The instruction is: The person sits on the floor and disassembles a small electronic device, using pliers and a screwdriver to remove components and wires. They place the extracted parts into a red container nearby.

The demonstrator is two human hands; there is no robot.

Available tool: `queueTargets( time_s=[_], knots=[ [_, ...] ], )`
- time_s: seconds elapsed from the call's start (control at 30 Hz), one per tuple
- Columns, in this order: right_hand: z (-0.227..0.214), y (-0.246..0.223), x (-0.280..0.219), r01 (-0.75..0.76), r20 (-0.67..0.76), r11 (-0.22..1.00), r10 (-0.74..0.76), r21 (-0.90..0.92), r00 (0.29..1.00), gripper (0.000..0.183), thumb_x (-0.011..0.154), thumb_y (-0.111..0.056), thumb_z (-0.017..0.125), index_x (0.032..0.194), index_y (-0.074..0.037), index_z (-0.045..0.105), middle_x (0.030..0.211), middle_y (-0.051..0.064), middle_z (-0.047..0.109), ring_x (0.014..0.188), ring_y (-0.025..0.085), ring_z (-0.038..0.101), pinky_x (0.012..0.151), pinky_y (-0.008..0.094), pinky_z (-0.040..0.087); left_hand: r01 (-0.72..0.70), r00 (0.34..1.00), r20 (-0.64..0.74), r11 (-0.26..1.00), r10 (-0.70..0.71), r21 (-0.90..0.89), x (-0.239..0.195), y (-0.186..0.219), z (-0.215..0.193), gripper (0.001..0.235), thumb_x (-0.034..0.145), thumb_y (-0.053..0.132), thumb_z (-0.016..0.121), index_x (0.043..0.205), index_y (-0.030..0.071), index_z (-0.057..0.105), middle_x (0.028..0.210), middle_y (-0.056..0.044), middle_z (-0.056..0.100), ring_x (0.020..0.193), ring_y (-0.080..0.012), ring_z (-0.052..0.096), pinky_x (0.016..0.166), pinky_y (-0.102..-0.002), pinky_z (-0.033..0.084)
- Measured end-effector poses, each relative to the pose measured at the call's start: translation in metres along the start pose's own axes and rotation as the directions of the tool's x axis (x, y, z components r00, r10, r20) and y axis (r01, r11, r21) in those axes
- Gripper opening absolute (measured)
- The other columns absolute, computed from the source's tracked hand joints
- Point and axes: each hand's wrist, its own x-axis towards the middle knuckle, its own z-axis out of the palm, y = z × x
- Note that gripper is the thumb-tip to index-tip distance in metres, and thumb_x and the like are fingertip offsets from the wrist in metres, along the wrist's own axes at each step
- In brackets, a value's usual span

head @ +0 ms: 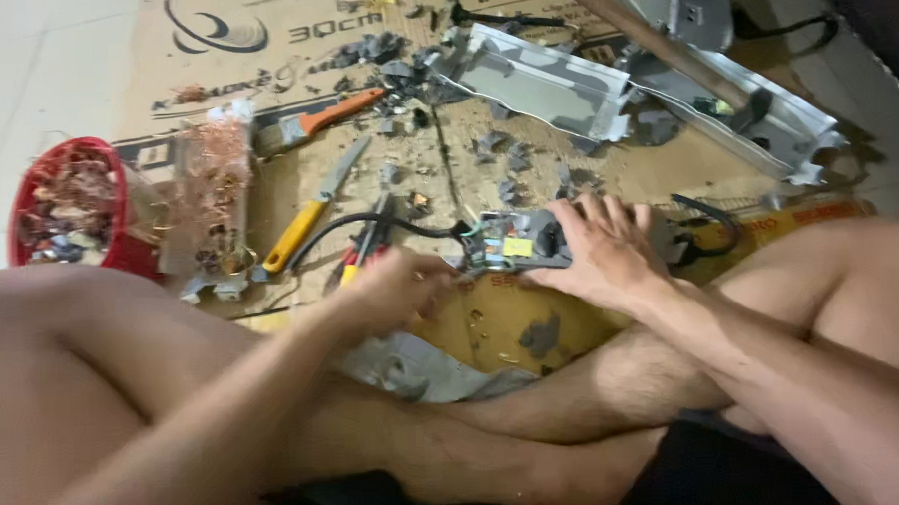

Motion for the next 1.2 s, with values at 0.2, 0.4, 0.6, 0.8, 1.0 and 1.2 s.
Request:
queueTargets(
  time_s=[0.2, 0.4, 0.6, 0.8, 1.0, 1.2],
  knots=[
    [-0.014, -0.012, -0.005, -0.003, -0.023, 1.0, 0.003, 0.006, 1.0, 0.095, 0.068, -0.084, 0.07, 0.14, -0.025, 0.049, 0.127, 0.012, 0.059, 0.123, 0.032, 0.053, 0.097, 0.055, 0.034, 0.029, 0.91, -0.379, 0.886, 0.168, 0.462, 0.05, -0.042, 0.08, 0.031, 0.096, 0.041, 0.049, 0.117, 0.039, 0.072, 0.09, -0.007, 0.077, 0.085, -0.0298, 0.077, 0.068, -0.044, 0.065],
    [-0.027, -0.019, -0.009, -0.045, 0.057, 0.999, 0.045, -0.002, 0.997, 0.097, 0.069, -0.086, 0.067, 0.142, -0.026, 0.046, 0.13, 0.01, 0.059, 0.125, 0.031, 0.053, 0.099, 0.052, 0.034, -0.096, 0.953, -0.235, 0.924, 0.193, 0.37, 0.026, -0.015, 0.128, 0.025, 0.094, 0.029, 0.053, 0.101, 0.026, 0.076, 0.079, -0.013, 0.075, 0.075, -0.0351, 0.076, 0.06, -0.052, 0.063],
    [-0.023, -0.017, -0.011, -0.048, 0.008, 0.999, 0.048, 0.007, 0.999, 0.101, 0.068, -0.094, 0.059, 0.145, -0.028, 0.048, 0.132, 0.008, 0.06, 0.125, 0.026, 0.054, 0.099, 0.049, 0.035, -0.037, 0.929, -0.358, 0.988, 0.09, 0.152, -0.017, 0.0, 0.078, 0.034, 0.1, 0.037, 0.04, 0.11, 0.023, 0.069, 0.09, -0.024, 0.075, 0.095, -0.0453, 0.073, 0.082, -0.058, 0.059],
    [-0.028, -0.023, -0.009, -0.037, 0.006, 0.997, 0.037, 0.073, 0.999, 0.103, 0.071, -0.095, 0.052, 0.146, -0.025, 0.052, 0.129, 0.012, 0.065, 0.12, 0.027, 0.061, 0.096, 0.044, 0.04, -0.048, 0.882, -0.469, 0.999, 0.041, -0.003, 0.001, -0.012, 0.081, 0.033, 0.102, 0.033, 0.037, 0.114, 0.016, 0.064, 0.094, -0.024, 0.074, 0.101, -0.0445, 0.072, 0.087, -0.056, 0.057],
    [-0.021, -0.018, -0.007, -0.019, 0.02, 0.999, 0.02, -0.044, 1.0, 0.102, 0.072, -0.097, 0.048, 0.147, -0.027, 0.049, 0.129, 0.006, 0.064, 0.119, 0.023, 0.059, 0.095, 0.041, 0.042, 0.012, 0.89, -0.455, 0.996, 0.029, 0.088, 0.026, -0.026, 0.099, 0.035, 0.103, 0.036, 0.036, 0.104, 0.014, 0.063, 0.086, -0.019, 0.075, 0.091, -0.042, 0.075, 0.076, -0.055, 0.061],
    [-0.023, -0.02, -0.009, -0.017, -0.023, 1.0, 0.017, -0.007, 1.0, 0.097, 0.075, -0.094, 0.05, 0.144, -0.025, 0.053, 0.128, 0.01, 0.067, 0.119, 0.025, 0.063, 0.095, 0.043, 0.043, 0.034, 0.886, -0.464, 0.994, 0.016, 0.1, 0.016, -0.019, 0.094, 0.035, 0.104, 0.031, 0.034, 0.106, 0.013, 0.064, 0.089, -0.023, 0.075, 0.095, -0.044, 0.074, 0.082, -0.057, 0.059]
  ],
)
